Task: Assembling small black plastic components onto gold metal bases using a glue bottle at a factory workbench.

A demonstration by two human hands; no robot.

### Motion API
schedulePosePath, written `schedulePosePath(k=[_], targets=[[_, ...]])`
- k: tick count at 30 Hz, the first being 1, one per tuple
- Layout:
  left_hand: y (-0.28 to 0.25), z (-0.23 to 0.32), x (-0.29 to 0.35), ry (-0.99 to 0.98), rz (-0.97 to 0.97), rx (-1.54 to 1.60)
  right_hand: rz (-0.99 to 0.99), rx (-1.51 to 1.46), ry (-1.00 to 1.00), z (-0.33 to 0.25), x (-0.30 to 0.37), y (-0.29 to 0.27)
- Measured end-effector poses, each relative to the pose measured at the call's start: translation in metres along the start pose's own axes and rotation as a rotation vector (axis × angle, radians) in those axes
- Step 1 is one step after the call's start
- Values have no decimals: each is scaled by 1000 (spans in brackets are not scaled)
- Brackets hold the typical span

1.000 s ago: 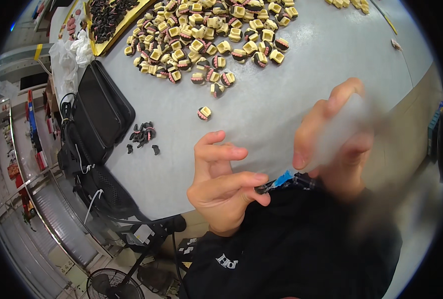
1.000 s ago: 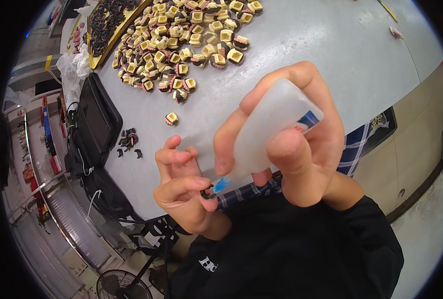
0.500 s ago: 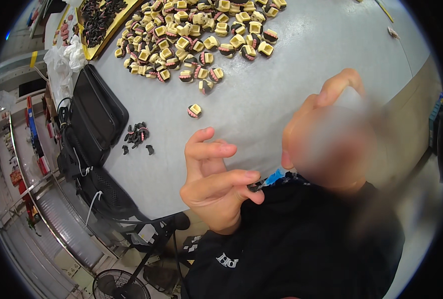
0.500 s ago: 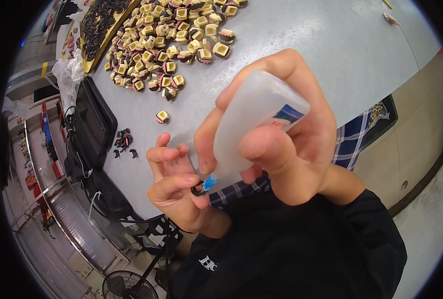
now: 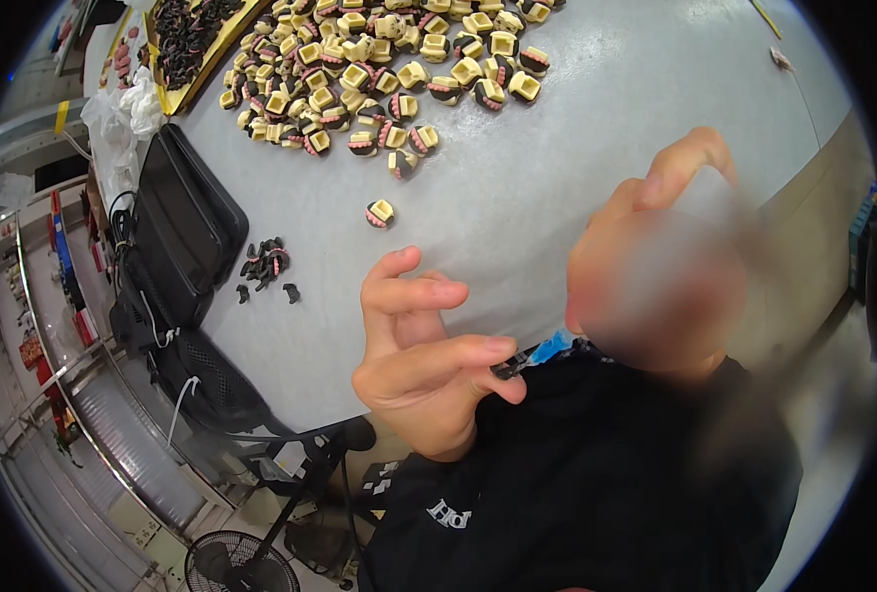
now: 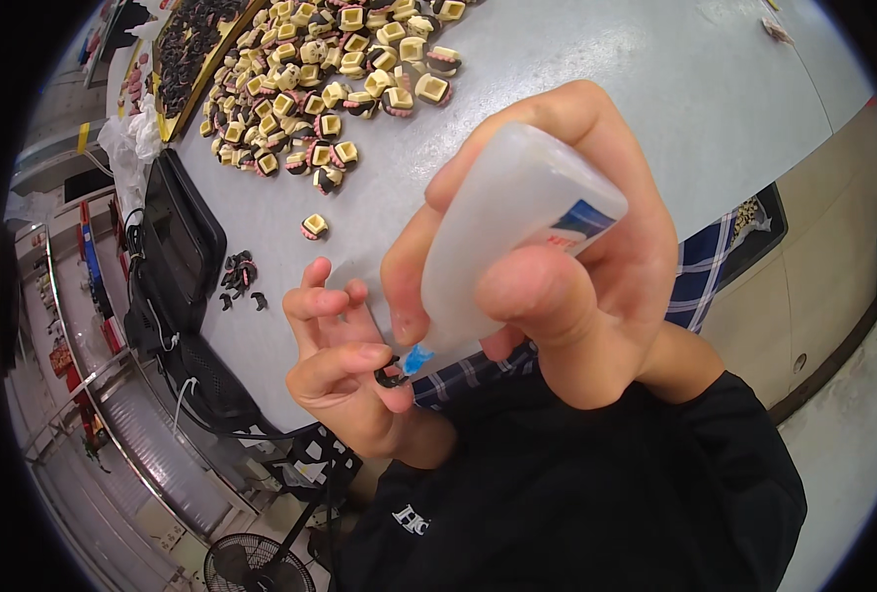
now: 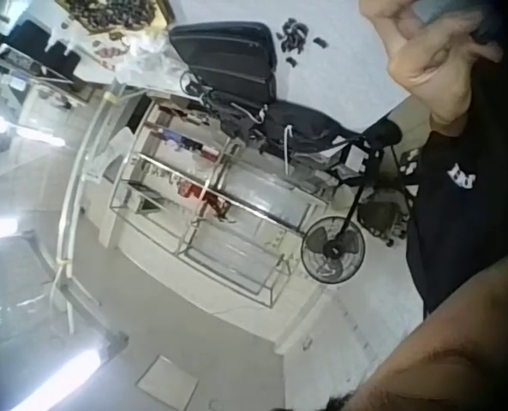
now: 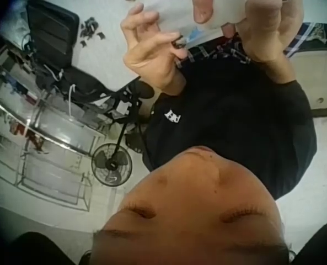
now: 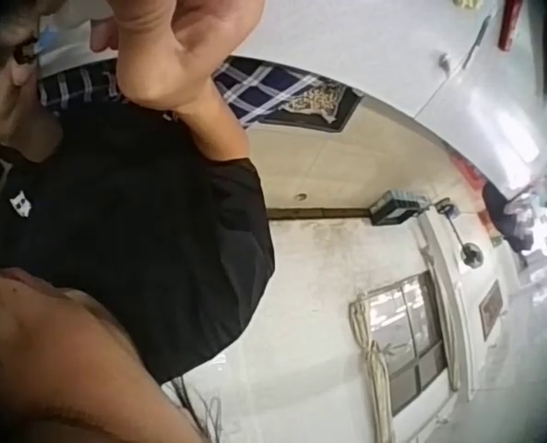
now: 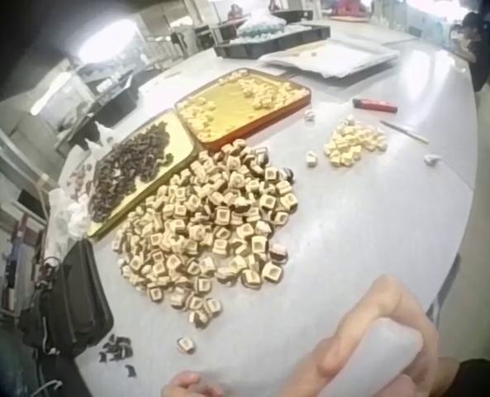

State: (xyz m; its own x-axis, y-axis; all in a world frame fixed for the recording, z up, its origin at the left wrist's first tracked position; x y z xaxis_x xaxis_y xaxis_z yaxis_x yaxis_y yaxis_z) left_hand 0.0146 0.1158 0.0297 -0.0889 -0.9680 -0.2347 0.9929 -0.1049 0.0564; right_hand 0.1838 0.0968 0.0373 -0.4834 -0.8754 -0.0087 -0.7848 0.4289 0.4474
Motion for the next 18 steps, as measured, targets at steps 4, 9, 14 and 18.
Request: schedulePosePath(k=[4,9,14,18], targets=[[0,-1,1,-6,2,5,10,-11,4,-1,1,1],[1,0,0,-29,8,26,28,14,-30,-4,0,-5],[1,0,0,-21,8,21,50,13,-34,-5,2,-8],[1,0,0,-20,-12,-6,35,-37,-75,-5,4,-8]])
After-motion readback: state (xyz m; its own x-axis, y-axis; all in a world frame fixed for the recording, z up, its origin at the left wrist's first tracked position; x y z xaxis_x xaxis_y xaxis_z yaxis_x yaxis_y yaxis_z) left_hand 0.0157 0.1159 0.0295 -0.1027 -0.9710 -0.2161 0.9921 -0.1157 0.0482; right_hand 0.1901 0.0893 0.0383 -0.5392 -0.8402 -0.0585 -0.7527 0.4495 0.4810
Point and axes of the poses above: each hand's wrist, its own x-axis away from the middle knuckle, its own y-axis out of the palm, z = x × y, the point moved 10 cm from there along -x, towards the middle knuckle, and after that the axes turned 9 degrees about z, right-handed, at the moved point
